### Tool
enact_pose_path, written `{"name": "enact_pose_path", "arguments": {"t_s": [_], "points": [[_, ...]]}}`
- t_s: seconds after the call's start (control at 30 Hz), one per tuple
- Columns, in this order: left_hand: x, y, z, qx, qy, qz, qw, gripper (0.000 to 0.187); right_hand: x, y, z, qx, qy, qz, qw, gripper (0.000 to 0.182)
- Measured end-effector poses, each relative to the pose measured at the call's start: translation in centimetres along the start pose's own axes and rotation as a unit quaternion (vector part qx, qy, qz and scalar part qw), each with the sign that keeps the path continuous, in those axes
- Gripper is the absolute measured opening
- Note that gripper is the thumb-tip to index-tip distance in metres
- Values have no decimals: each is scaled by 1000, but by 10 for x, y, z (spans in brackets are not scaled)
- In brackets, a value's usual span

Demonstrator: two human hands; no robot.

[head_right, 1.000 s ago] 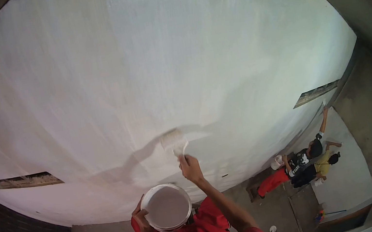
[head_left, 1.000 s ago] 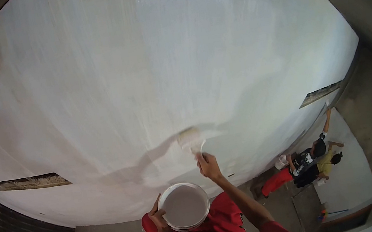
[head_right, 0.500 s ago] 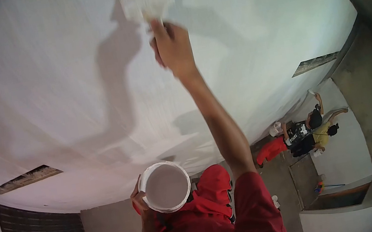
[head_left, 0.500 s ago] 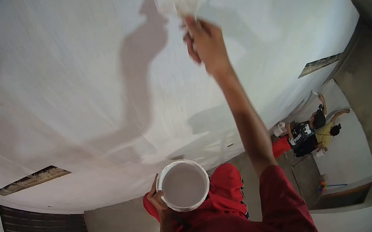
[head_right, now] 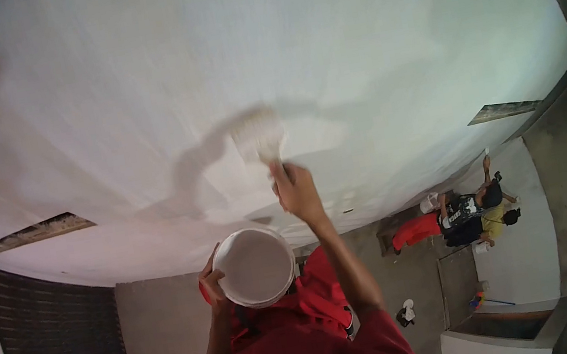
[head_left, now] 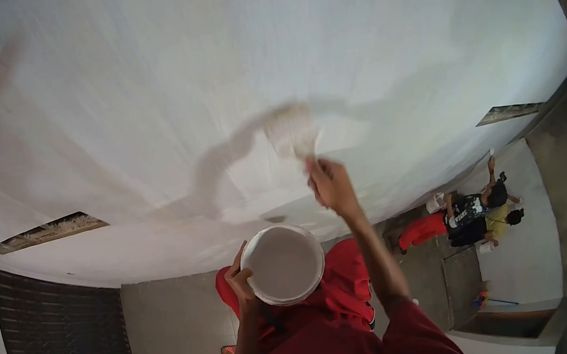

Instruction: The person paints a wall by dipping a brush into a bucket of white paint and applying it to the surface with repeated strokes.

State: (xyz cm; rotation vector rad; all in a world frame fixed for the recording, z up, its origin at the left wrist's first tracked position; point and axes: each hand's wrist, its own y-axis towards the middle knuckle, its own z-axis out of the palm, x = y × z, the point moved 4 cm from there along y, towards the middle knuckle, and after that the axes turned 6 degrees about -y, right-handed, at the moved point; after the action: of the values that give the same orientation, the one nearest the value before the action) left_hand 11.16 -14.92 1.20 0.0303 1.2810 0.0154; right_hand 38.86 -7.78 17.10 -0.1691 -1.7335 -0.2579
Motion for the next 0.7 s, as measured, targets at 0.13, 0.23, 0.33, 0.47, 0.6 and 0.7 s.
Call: {"name": "enact_pose_path", "arguments": {"t_s": [0.13,0.23,0.33,0.47,0.6,0.7], "points": [[16,3,-6,14,1,15,1000,72,143,25,7,-7,59,-124,990,43],[26,-1,-16,36,58,43,997,70,146,51,17,-19,87,-135,987,41],[19,-5,-16,0,-6,-21,1000,63,51,69,29,-50,42,-135,989,42],[16,5,-4,-17,-48,-58,997,71,-159,42,44,-105,-42,-87,990,43],[7,3,2,-6,-76,-55,996,70,-220,-11,33,-13,0,180,983,45],[2,3,4,-13,-56,-67,996,72,-166,1,21,-13,24,147,989,42]]}}
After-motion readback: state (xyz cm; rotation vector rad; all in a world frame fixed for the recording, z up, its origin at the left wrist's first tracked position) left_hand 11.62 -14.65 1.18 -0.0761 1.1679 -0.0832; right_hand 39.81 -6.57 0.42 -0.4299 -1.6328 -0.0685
